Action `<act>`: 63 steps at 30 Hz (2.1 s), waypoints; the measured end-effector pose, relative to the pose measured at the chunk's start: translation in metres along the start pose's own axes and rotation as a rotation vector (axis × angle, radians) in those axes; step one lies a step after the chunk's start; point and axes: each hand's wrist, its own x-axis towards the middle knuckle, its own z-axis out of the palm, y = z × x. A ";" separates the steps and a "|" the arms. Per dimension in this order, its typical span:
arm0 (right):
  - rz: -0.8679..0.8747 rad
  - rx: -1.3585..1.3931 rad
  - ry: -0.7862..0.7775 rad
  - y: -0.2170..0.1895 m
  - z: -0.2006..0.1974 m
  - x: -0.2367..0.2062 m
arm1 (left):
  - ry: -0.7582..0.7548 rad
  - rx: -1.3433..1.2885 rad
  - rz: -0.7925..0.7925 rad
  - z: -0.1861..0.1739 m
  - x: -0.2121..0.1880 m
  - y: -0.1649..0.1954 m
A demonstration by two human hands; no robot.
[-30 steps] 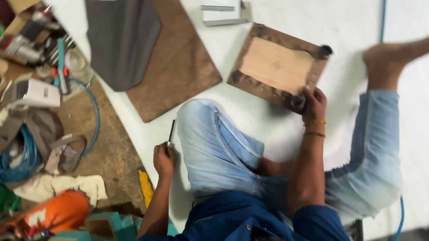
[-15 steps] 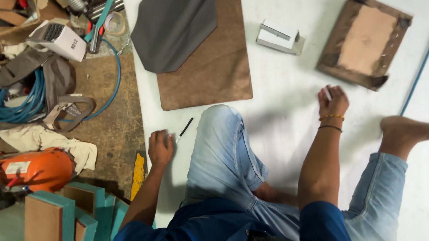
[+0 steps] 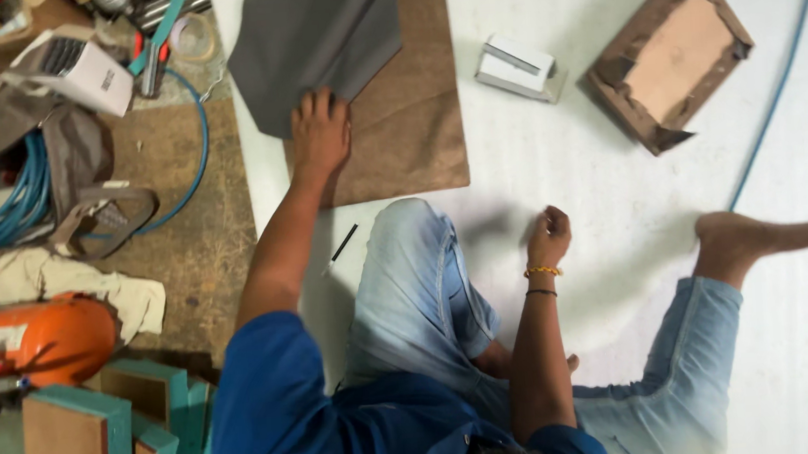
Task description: The person sits on the workshop floor and stretches a brown fabric cover over a square wooden board, folding the edges over the back. They use a pneumatic staple gun to fasten the fabric at several points, pressing the fabric taut by hand, then marks the back of the covered board with a pen.
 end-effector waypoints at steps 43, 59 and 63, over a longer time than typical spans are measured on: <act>0.520 0.067 0.587 0.014 -0.238 -0.068 | -0.584 -0.039 0.586 -0.055 -0.208 0.396; -0.008 0.660 0.341 -0.013 -0.336 -0.009 | 0.099 -0.410 0.636 -0.109 -0.023 0.351; -0.254 0.112 0.286 0.000 -0.318 -0.112 | 0.143 -0.447 0.770 -0.127 -0.021 0.324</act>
